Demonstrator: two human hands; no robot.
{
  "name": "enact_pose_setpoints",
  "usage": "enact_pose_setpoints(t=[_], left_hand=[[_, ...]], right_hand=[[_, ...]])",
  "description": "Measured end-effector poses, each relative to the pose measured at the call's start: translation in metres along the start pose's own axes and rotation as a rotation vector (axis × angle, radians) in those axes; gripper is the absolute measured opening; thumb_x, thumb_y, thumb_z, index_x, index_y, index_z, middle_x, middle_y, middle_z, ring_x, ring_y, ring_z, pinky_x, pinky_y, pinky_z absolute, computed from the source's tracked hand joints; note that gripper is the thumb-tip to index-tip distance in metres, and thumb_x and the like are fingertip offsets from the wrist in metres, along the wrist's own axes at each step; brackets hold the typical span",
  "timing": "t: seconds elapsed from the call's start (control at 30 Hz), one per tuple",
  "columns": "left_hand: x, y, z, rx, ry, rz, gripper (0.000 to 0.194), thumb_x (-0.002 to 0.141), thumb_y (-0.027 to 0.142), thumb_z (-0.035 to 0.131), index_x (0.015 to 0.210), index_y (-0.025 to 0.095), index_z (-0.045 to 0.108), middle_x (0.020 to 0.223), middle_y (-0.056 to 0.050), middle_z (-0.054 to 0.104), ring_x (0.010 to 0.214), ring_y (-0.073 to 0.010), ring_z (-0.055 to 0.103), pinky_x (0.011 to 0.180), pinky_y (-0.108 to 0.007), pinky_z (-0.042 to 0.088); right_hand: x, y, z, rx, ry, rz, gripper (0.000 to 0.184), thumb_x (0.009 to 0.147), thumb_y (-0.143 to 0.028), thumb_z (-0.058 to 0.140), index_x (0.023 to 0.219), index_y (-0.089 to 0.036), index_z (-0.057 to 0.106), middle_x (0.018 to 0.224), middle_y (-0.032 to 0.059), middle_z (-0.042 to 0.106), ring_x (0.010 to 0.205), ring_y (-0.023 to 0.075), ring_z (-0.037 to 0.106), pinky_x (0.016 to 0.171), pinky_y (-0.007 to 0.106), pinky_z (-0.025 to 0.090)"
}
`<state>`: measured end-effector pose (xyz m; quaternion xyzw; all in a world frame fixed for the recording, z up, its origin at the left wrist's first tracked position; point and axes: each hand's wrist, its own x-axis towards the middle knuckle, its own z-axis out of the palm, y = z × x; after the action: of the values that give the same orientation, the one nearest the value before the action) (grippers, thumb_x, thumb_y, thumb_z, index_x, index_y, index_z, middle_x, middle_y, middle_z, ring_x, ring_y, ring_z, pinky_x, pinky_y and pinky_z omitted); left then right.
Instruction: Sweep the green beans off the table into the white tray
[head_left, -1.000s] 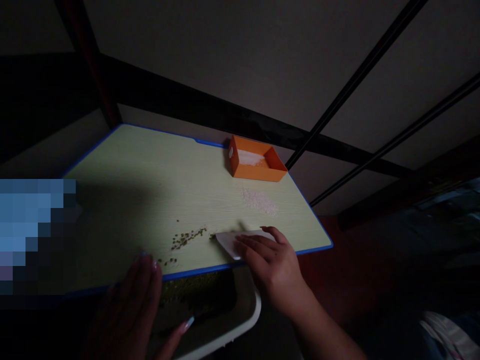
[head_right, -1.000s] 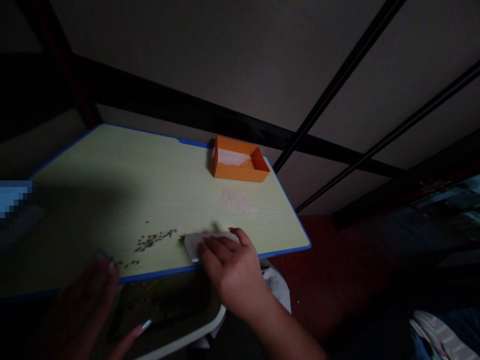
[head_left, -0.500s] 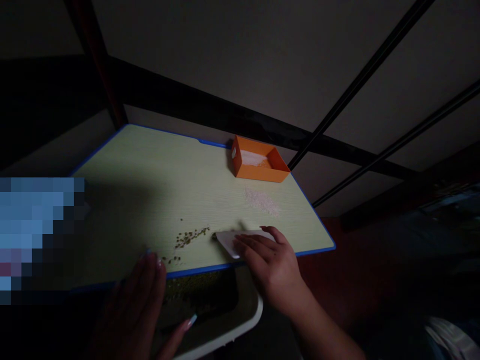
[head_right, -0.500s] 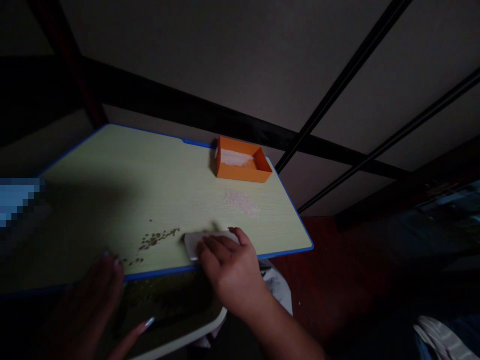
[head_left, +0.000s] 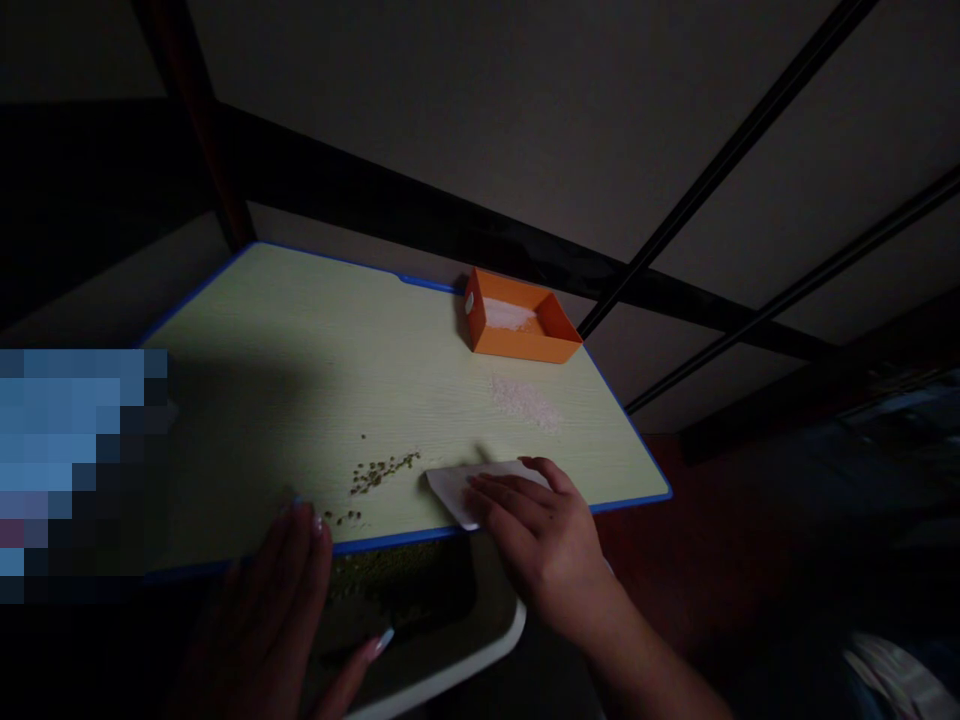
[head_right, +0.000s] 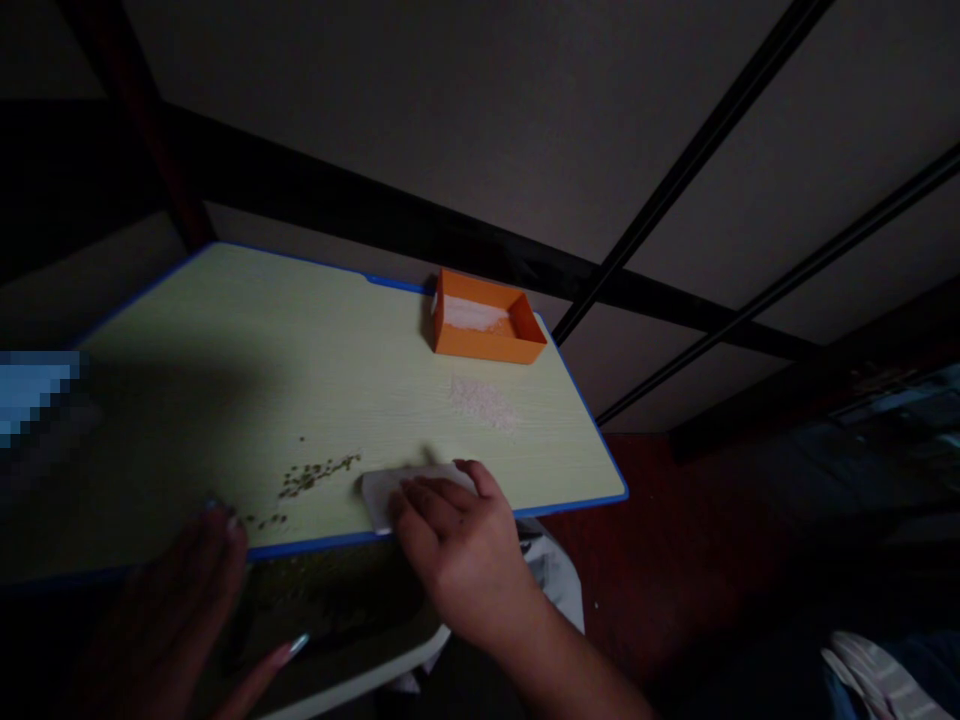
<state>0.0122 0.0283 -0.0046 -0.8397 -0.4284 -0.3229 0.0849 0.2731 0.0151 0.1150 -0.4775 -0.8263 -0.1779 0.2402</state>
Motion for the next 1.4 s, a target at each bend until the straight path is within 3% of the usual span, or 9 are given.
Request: enact_pose_setpoints(t=[0.13, 0.37, 0.63, 0.8, 0.9, 1.0, 1.1, 1.4], left_hand=[[-0.004, 0.001, 0.003, -0.019, -0.015, -0.030, 0.090, 0.083, 0.050, 0.050, 0.160, 0.017, 0.017, 0.172, -0.014, 0.028, 0.149, -0.0440, 0.041, 0.101, -0.067, 0.050], [-0.002, 0.000, 0.001, -0.051, -0.024, -0.017, 0.088, 0.085, 0.048, 0.052, 0.160, 0.018, 0.015, 0.177, -0.006, 0.013, 0.160, -0.0338, 0.023, 0.122, -0.057, 0.033], [-0.003, 0.000, -0.001, -0.059, -0.079, -0.048, 0.087, 0.087, 0.050, 0.049, 0.160, 0.019, 0.014, 0.177, -0.009, 0.011, 0.159, -0.0392, 0.025, 0.120, -0.061, 0.035], [-0.001, 0.002, -0.004, -0.069, -0.082, -0.076, 0.088, 0.087, 0.052, 0.049, 0.161, 0.023, 0.011, 0.175, -0.011, 0.019, 0.155, -0.0421, 0.032, 0.114, -0.065, 0.042], [0.001, 0.002, -0.005, -0.051, -0.077, -0.056, 0.087, 0.087, 0.051, 0.048, 0.161, 0.020, 0.012, 0.174, -0.014, 0.024, 0.152, -0.0429, 0.038, 0.109, -0.064, 0.046], [0.002, 0.002, -0.004, -0.043, -0.064, -0.053, 0.086, 0.088, 0.052, 0.047, 0.160, 0.019, 0.014, 0.173, -0.015, 0.026, 0.151, -0.0429, 0.039, 0.110, -0.064, 0.045], [0.000, 0.003, -0.004, -0.038, -0.062, -0.050, 0.086, 0.088, 0.053, 0.048, 0.160, 0.017, 0.014, 0.173, -0.016, 0.024, 0.154, -0.0419, 0.035, 0.113, -0.062, 0.042], [0.001, 0.003, -0.005, -0.038, -0.093, -0.074, 0.086, 0.090, 0.060, 0.042, 0.160, 0.020, 0.013, 0.168, -0.019, 0.035, 0.151, -0.0418, 0.040, 0.111, -0.064, 0.045]], right_hand=[[-0.002, -0.001, 0.001, 0.004, -0.003, -0.015, 0.026, 0.105, -0.013, 0.046, 0.106, -0.016, 0.072, 0.109, 0.0027, 0.083, 0.093, 0.0187, 0.078, 0.096, 0.042, 0.047], [-0.005, -0.011, 0.002, 0.031, 0.017, -0.018, 0.022, 0.105, -0.015, 0.050, 0.107, -0.017, 0.072, 0.109, 0.0025, 0.083, 0.098, 0.0187, 0.077, 0.102, 0.041, 0.045], [0.000, -0.017, -0.013, 0.067, -0.062, -0.019, 0.023, 0.106, -0.017, 0.047, 0.106, -0.017, 0.070, 0.107, 0.0018, 0.083, 0.092, 0.0170, 0.076, 0.104, 0.042, 0.041], [0.024, 0.017, -0.023, 0.115, -0.210, 0.063, 0.030, 0.101, -0.012, 0.044, 0.109, -0.017, 0.073, 0.088, 0.0043, 0.081, 0.074, 0.0187, 0.074, 0.090, 0.042, 0.048], [0.041, 0.049, -0.024, 0.208, -0.288, 0.289, 0.027, 0.099, -0.020, 0.052, 0.117, -0.019, 0.072, 0.095, 0.0081, 0.081, 0.081, 0.0202, 0.073, 0.072, 0.032, 0.049], [0.052, 0.072, -0.018, 0.276, -0.349, 0.417, 0.022, 0.093, -0.016, 0.058, 0.109, -0.018, 0.073, 0.097, 0.0099, 0.080, 0.084, 0.0208, 0.072, 0.073, 0.030, 0.048], [0.058, 0.079, -0.005, 0.340, -0.417, 0.437, 0.018, 0.091, -0.014, 0.061, 0.103, -0.017, 0.073, 0.097, 0.0102, 0.080, 0.085, 0.0203, 0.071, 0.074, 0.029, 0.048], [0.085, 0.055, 0.022, 0.461, -0.576, 0.340, 0.017, 0.093, -0.018, 0.061, 0.103, -0.016, 0.075, 0.096, 0.0091, 0.079, 0.082, 0.0185, 0.069, 0.073, 0.031, 0.047]])
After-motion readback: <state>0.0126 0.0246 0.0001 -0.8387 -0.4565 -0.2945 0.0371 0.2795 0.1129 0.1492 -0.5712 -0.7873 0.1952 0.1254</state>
